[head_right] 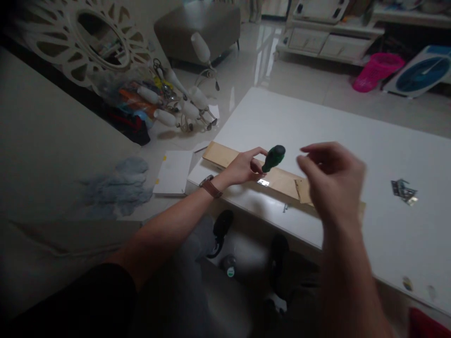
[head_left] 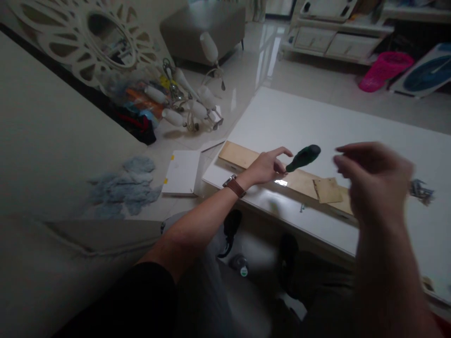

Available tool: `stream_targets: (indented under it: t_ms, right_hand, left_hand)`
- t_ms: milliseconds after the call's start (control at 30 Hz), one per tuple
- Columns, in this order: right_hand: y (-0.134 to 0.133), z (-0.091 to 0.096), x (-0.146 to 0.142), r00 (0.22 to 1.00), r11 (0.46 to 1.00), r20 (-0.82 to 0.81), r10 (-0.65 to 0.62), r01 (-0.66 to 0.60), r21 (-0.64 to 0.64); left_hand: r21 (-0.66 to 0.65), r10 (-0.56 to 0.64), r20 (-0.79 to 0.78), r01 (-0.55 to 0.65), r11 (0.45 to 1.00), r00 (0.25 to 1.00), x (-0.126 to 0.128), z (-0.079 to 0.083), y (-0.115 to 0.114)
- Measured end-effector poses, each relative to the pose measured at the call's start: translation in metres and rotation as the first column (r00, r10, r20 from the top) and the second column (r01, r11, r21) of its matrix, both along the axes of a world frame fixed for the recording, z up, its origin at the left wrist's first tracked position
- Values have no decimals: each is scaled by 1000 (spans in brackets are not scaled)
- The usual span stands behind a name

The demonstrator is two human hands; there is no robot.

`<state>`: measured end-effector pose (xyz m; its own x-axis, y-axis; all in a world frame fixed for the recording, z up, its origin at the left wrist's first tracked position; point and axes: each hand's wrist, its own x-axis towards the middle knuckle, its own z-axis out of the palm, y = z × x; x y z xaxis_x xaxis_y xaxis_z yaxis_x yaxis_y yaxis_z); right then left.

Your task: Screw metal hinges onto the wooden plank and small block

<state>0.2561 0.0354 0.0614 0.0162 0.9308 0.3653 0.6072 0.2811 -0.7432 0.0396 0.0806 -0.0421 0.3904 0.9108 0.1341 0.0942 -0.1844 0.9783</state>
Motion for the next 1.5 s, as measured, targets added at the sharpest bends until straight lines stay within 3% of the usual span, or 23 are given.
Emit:
stream_targets:
  t_ms: [200, 333, 467, 633, 900, 1133, 1367, 1500]
  right_hand:
    - [13, -42, -22, 988, 975, 29, 154, -147, -164]
    - [18, -57, -26, 972, 945, 1, 233, -226, -234]
    - [19, -67, -30, 970, 947, -55, 237, -243, -211]
    - [17, -71, -35, 986, 977, -55, 159, -165, -132]
    - [17, -76, -38, 992, 986, -66, 108, -116, -121]
    - [18, -73, -34, 957, 938, -153, 245, -275, -213]
    - [16, -74, -38, 982, 974, -107, 153, -168, -150]
    - [17, -79, -40, 986, 973, -116, 116, -136, -189]
  left_hand:
    - [5, -33, 43, 32, 999, 999, -3, 1, 0]
    - [-4, -75, 75, 76, 997, 994, -4, 0, 0]
    - [14, -79, 56, 79, 997, 995, -4, -1, 1]
    - [39, -47, 43, 45, 998, 998, -2, -1, 1]
    - [86, 39, -25, -37, 996, 999, 2, -2, 2]
    - [32, 2, 23, -3, 999, 1000, -2, -1, 0]
    - [32, 4, 4, -4, 999, 1000, 1, -5, 1]
    - [24, 10, -25, -9, 1000, 1000, 1, -5, 1]
